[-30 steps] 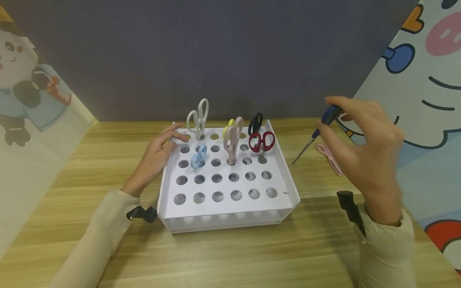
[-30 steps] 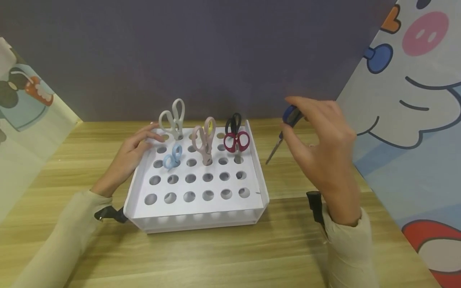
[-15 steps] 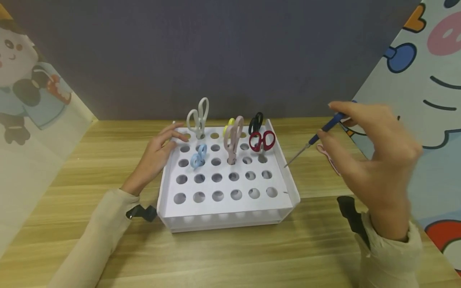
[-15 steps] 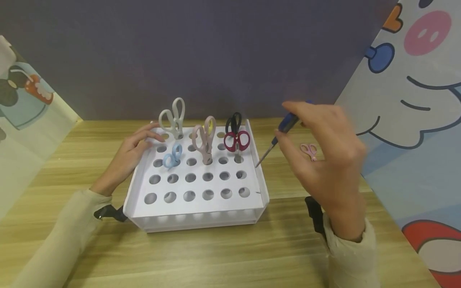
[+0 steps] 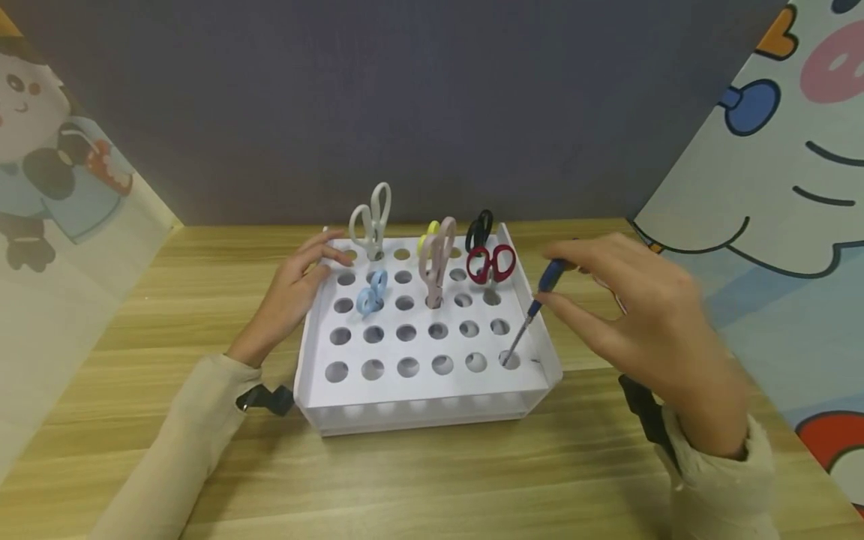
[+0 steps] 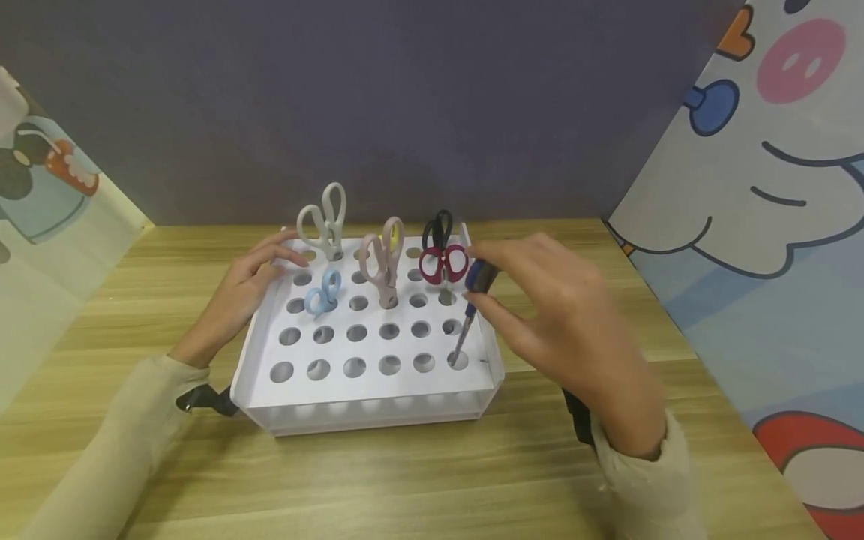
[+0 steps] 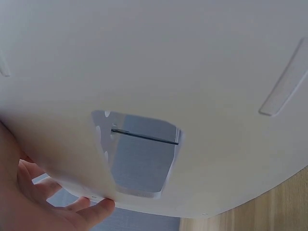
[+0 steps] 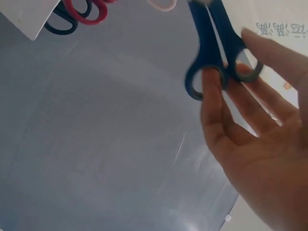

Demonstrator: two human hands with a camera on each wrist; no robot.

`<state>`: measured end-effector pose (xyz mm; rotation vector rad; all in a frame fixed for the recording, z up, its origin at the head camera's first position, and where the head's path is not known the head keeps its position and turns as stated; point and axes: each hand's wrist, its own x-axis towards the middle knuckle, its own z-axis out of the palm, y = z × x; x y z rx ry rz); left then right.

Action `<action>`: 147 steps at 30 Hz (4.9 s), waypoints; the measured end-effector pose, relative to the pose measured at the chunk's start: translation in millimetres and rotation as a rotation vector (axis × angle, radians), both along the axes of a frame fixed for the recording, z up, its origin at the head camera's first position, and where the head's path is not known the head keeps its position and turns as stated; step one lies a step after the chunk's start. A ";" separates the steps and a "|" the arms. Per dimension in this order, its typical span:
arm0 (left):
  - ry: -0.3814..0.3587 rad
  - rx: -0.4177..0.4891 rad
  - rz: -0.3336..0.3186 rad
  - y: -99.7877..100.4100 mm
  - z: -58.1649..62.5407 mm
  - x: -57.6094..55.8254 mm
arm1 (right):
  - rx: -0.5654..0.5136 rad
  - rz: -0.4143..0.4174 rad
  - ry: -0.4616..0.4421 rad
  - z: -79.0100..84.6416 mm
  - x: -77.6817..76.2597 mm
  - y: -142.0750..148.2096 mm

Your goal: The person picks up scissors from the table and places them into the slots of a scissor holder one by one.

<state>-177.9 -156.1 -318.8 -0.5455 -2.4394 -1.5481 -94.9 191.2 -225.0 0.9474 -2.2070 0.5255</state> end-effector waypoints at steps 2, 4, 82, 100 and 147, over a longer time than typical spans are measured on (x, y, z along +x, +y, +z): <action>0.003 -0.001 0.000 -0.2 -0.4 -0.4 | 0.069 0.003 -0.033 -2.5 0.0 -2.4; 0.003 -0.001 0.000 -0.2 -0.3 -0.6 | 0.121 0.017 -0.058 -5.3 0.4 -5.6; 0.002 -0.008 0.019 1.3 -1.3 -0.3 | 0.075 -0.466 -0.763 -141.2 -164.5 147.2; -0.012 0.027 0.012 -12.8 -21.8 -11.3 | 0.196 -0.516 -0.875 -170.2 -179.8 160.4; 0.012 0.009 0.005 0.1 -3.7 -2.4 | 0.251 -0.432 -0.839 -163.0 -170.7 149.0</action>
